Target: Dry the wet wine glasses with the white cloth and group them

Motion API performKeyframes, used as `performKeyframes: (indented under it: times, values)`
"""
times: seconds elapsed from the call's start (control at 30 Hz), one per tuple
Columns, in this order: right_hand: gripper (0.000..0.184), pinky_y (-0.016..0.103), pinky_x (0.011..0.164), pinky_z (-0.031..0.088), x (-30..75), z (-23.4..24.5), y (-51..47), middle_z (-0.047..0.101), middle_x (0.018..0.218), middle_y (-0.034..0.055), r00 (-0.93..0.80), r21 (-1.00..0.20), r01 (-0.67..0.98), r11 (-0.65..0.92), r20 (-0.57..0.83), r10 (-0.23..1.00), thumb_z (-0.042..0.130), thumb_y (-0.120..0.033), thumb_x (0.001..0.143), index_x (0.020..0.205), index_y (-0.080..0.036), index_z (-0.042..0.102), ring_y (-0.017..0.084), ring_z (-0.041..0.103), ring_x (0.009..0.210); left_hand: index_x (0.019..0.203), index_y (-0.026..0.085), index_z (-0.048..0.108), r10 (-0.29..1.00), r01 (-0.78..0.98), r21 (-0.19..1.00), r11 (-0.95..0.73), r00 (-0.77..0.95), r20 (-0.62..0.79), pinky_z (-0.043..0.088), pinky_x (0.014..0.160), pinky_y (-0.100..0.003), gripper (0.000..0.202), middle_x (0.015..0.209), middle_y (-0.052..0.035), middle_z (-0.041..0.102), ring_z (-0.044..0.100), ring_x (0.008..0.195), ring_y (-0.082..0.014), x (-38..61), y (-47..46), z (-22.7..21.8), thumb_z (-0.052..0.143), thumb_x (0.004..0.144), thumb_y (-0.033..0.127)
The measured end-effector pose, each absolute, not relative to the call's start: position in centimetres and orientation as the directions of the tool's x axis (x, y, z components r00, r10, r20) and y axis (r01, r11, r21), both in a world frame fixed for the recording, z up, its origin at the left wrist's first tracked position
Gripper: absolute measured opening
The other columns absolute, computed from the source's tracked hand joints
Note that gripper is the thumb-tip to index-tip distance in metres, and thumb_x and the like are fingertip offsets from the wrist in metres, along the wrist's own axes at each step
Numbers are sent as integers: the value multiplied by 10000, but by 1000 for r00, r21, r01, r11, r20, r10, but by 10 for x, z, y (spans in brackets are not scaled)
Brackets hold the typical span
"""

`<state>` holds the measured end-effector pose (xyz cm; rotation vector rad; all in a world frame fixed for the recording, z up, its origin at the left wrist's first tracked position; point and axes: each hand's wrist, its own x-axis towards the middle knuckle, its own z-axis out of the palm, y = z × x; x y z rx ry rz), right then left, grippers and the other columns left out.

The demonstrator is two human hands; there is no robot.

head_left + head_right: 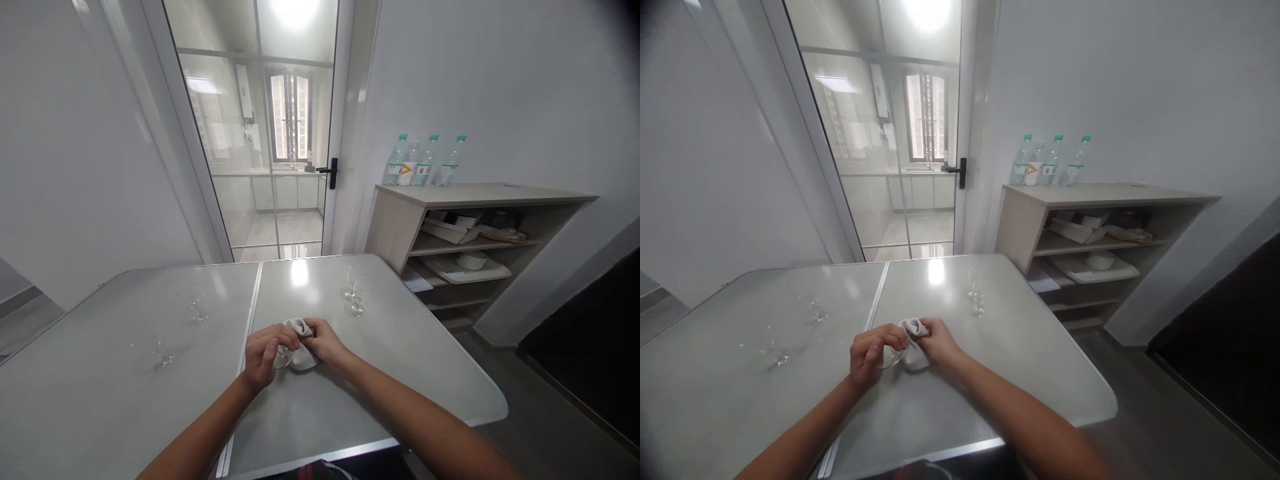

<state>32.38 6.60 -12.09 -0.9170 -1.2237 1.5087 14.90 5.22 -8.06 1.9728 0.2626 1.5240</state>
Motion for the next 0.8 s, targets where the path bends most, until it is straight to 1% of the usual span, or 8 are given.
performKeyframes:
  times: [0.07, 0.13, 0.2, 0.37, 0.53, 0.6, 0.7, 0.8]
  values:
    - [221, 250, 651, 374, 322, -118, 64, 618, 730, -17, -273, -944, -316, -97, -7, 962, 800, -248, 643, 807, -154, 686, 129, 503, 680, 851, 148, 691, 501, -219, 576, -788, 317, 805, 548, 757, -384, 423, 812, -111, 709, 689, 799, -222, 150, 52, -81, 336, 1050, 263]
    - [219, 251, 654, 390, 319, -118, 62, 596, 706, -21, -375, -882, -413, -226, -61, 925, 764, -210, 620, 807, -157, 662, 123, 500, 660, 857, 150, 693, 474, -214, 560, -801, 345, 810, 550, 764, -387, 421, 810, -106, 709, 690, 790, -218, 152, 49, -81, 337, 1050, 265]
    - [208, 249, 634, 391, 317, -120, 60, 574, 669, -26, -450, -873, -387, -296, -101, 887, 729, -167, 571, 755, -155, 633, 118, 491, 632, 869, 154, 691, 440, -204, 542, -815, 390, 809, 551, 778, -390, 420, 812, -102, 709, 689, 783, -212, 155, 46, -81, 329, 1050, 265]
    - [139, 221, 553, 298, 322, -125, 64, 510, 578, -52, -352, -960, -214, -182, -98, 931, 690, -145, 526, 567, -152, 557, 85, 404, 571, 880, 160, 688, 420, -177, 534, -827, 436, 796, 555, 771, -385, 404, 799, -101, 705, 682, 759, -206, 160, 40, -77, 331, 1041, 258]
    - [107, 215, 574, 310, 327, -123, 69, 555, 632, -47, -136, -989, -137, -55, -36, 990, 690, -161, 579, 680, -149, 657, 106, 448, 634, 804, 169, 680, 520, -163, 612, -774, 388, 761, 552, 740, -390, 452, 754, -118, 704, 684, 745, -223, 158, 42, -78, 340, 1048, 340]
    - [120, 223, 594, 352, 324, -122, 67, 576, 660, -33, -188, -988, -149, -50, -22, 982, 695, -185, 592, 701, -153, 657, 118, 468, 649, 776, 170, 677, 548, -171, 633, -755, 366, 752, 550, 737, -392, 473, 733, -118, 704, 682, 733, -225, 157, 43, -80, 347, 1049, 370]
    - [127, 237, 609, 388, 319, -122, 62, 575, 664, -28, -368, -969, -213, -127, -41, 929, 667, -209, 608, 720, -160, 635, 117, 467, 628, 792, 169, 691, 547, -184, 640, -746, 378, 747, 553, 765, -402, 470, 739, -114, 710, 686, 736, -224, 155, 44, -82, 349, 1048, 365]
    - [70, 232, 575, 354, 319, -123, 62, 523, 606, -45, -382, -994, -95, -53, -13, 924, 626, -190, 592, 644, -165, 587, 106, 423, 589, 817, 166, 700, 540, -185, 642, -744, 401, 740, 555, 780, -409, 452, 771, -122, 718, 691, 763, -231, 155, 43, -83, 355, 1046, 349]
